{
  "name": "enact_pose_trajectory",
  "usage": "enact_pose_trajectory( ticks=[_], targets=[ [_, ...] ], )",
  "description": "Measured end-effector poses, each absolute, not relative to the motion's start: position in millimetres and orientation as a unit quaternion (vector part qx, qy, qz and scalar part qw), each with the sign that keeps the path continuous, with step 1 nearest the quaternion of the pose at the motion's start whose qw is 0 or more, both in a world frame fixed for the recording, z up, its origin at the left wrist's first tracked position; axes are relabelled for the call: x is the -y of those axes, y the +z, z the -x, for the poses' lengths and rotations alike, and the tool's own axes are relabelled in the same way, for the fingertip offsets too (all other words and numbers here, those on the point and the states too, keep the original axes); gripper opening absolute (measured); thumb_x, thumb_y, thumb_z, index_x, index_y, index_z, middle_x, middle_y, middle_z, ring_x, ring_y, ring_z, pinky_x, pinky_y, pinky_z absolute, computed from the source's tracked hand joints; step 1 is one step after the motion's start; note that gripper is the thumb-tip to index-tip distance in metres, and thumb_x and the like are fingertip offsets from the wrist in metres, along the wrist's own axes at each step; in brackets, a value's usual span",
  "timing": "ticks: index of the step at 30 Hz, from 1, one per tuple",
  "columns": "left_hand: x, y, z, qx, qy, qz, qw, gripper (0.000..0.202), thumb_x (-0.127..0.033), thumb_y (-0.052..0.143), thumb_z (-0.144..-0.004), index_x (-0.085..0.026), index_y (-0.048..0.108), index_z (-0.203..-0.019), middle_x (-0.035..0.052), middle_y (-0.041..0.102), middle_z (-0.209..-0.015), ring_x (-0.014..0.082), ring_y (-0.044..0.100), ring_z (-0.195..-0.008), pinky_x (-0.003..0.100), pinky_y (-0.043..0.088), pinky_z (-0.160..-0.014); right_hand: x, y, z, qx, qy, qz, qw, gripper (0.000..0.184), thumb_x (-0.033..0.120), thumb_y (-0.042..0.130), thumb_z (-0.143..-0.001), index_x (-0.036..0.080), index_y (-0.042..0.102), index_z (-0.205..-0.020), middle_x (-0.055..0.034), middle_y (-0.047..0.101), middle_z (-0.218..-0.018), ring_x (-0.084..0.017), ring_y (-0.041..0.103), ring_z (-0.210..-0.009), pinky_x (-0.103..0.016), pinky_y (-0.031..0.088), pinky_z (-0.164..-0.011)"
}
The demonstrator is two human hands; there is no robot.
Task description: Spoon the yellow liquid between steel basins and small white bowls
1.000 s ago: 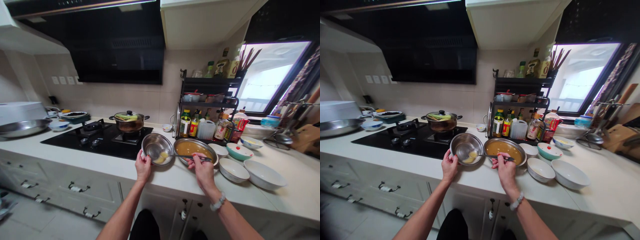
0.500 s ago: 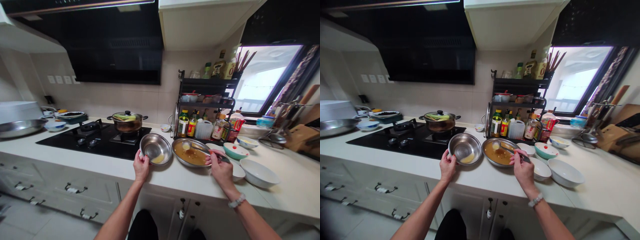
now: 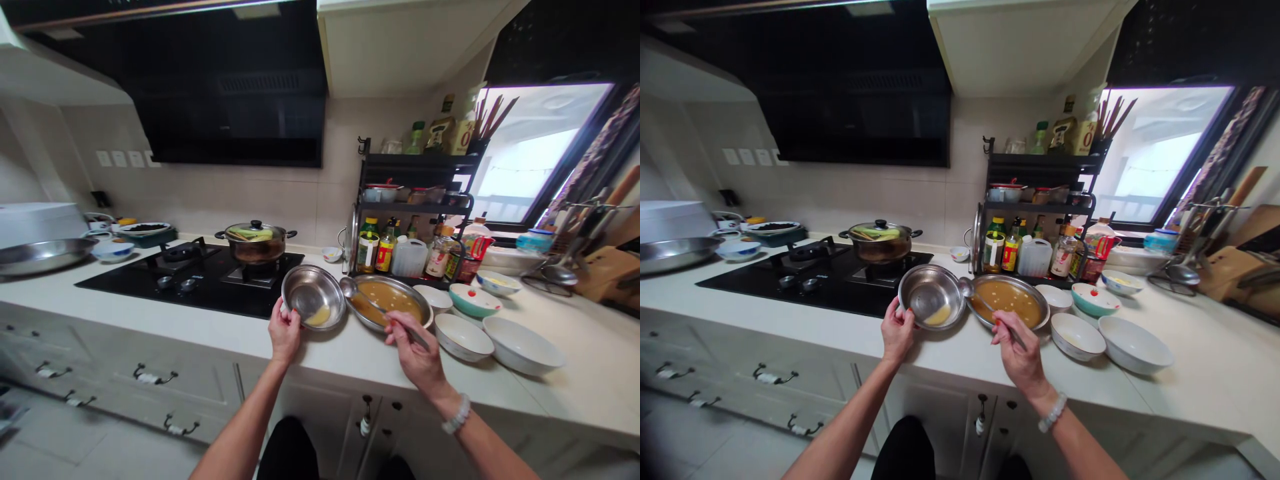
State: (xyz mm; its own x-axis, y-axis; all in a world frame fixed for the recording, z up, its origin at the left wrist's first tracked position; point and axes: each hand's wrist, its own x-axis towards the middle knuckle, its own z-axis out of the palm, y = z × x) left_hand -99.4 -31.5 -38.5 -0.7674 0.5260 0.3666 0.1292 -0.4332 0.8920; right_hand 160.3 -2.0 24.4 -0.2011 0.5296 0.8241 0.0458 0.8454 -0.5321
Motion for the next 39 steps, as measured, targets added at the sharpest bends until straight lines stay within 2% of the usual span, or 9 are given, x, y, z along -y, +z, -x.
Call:
enact_pose_trajectory(
  ticks=[12, 16, 19, 25, 39],
  targets=[
    [25.5, -50.6, 104.1, -0.527, 0.773, -0.343, 0.081, 0.058, -0.03, 0.061, -0.073, -0.014, 0.048, -0.128, -0.0075, 0.048, -0.057, 0.0096, 0.046, -0.048, 0.021, 0.044, -0.05, 3.1, 2.4, -105.2, 0.764, 0.267, 0.215, 0.546, 0.021, 0.035, 0.052, -0.088, 0.021, 0.065, -0.093, -0.0025, 0.063, -0.074, -0.012, 0.06, -0.053, -0.025, 0.055, -0.048],
    [25.0, -51.1, 104.5, -0.521, 0.776, -0.345, 0.081, 0.057, -0.028, 0.06, -0.074, -0.013, 0.047, -0.128, -0.0088, 0.045, -0.056, 0.0086, 0.044, -0.046, 0.02, 0.043, -0.048, 1.3, 0.9, -105.3, 0.697, 0.35, 0.287, 0.556, 0.027, 0.044, 0.053, -0.086, 0.018, 0.062, -0.09, -0.0002, 0.063, -0.061, -0.013, 0.061, -0.046, -0.025, 0.054, -0.046],
    [25.1, -50.5, 105.1, -0.522, 0.779, -0.336, 0.084, 0.057, -0.028, 0.06, -0.074, -0.012, 0.048, -0.128, -0.0091, 0.044, -0.056, 0.0085, 0.044, -0.046, 0.02, 0.044, -0.048, -4.7, 4.1, -104.0, 0.612, 0.431, 0.331, 0.575, 0.032, 0.048, 0.058, -0.08, 0.017, 0.059, -0.084, 0.0011, 0.06, -0.05, -0.017, 0.064, -0.048, -0.025, 0.053, -0.045],
    [26.8, -46.6, 104.6, -0.526, 0.783, -0.314, 0.108, 0.057, -0.029, 0.059, -0.075, -0.013, 0.046, -0.128, -0.0092, 0.044, -0.056, 0.0092, 0.046, -0.046, 0.023, 0.049, -0.047, -11.7, 14.4, -101.0, 0.495, 0.529, 0.336, 0.602, 0.031, 0.043, 0.069, -0.068, 0.016, 0.057, -0.078, 0.0004, 0.06, -0.05, -0.018, 0.065, -0.051, -0.023, 0.05, -0.04],
    [31.1, -39.3, 100.8, -0.525, 0.785, -0.31, 0.112, 0.057, -0.03, 0.06, -0.075, -0.012, 0.046, -0.127, -0.0099, 0.045, -0.055, 0.009, 0.047, -0.043, 0.024, 0.051, -0.045, -26.4, 51.5, -145.7, 0.458, 0.486, 0.319, 0.673, 0.03, 0.034, 0.073, -0.063, 0.016, 0.057, -0.081, -0.0014, 0.064, -0.055, -0.015, 0.061, -0.046, -0.022, 0.047, -0.038]
  ],
)
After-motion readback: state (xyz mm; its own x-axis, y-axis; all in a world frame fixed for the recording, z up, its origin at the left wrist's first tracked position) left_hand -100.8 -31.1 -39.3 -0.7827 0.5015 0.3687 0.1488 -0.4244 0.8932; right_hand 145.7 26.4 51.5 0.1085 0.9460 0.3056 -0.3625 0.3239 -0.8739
